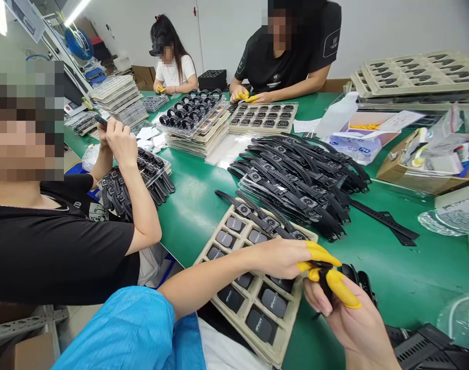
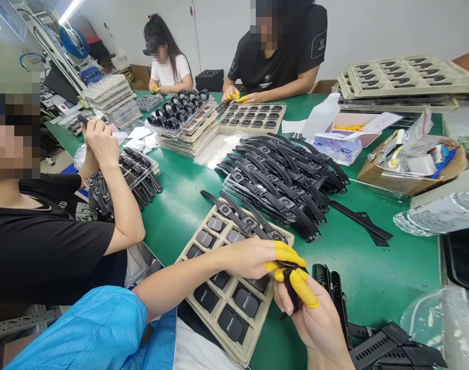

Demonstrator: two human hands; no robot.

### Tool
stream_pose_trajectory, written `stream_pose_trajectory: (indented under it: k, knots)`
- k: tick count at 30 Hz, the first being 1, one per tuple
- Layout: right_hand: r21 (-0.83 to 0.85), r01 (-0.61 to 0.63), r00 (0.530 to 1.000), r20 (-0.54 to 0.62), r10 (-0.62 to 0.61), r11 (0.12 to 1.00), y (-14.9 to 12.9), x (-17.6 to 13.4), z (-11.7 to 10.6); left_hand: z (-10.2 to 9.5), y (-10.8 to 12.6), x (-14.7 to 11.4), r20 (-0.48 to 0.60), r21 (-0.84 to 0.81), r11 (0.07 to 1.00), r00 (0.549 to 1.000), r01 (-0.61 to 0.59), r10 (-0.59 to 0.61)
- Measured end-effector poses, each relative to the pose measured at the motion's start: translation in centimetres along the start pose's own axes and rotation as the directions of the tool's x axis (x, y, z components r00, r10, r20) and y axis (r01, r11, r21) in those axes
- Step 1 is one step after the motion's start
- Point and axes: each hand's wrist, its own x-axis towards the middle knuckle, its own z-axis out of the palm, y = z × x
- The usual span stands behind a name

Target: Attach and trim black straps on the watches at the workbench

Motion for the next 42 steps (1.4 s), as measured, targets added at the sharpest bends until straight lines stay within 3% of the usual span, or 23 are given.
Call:
stream_pose_trajectory:
  k: [13, 21, 29, 37, 42]
  knots:
    - [0.157, 0.022, 0.999, -0.038, -0.016, 0.987, 0.4, 0.4, 0.7, 0.8, -0.1, 0.0, -0.056, 0.097, 0.994, 0.997, 0.058, -0.053]
    - [0.26, 0.007, 0.995, -0.098, 0.019, 0.965, -0.2, 0.3, 1.8, 1.2, -0.3, 0.2, -0.019, 0.295, 0.955, 1.0, 0.017, -0.012]
    - [0.165, 0.014, 0.996, -0.086, 0.001, 0.986, -0.4, 0.4, 1.7, 1.1, 0.1, 0.0, -0.08, 0.213, 0.974, 0.995, 0.079, -0.063]
    - [-0.069, -0.037, 0.999, -0.024, 0.035, 0.997, -0.3, 0.2, -0.1, -0.7, 1.2, 0.0, 0.084, 0.129, 0.988, 0.991, 0.088, -0.099]
    - [-0.103, 0.063, 0.991, -0.114, -0.074, 0.993, -0.2, 0.8, 1.0, -0.8, 2.1, -0.2, -0.011, 0.09, 0.985, 0.989, 0.149, -0.149]
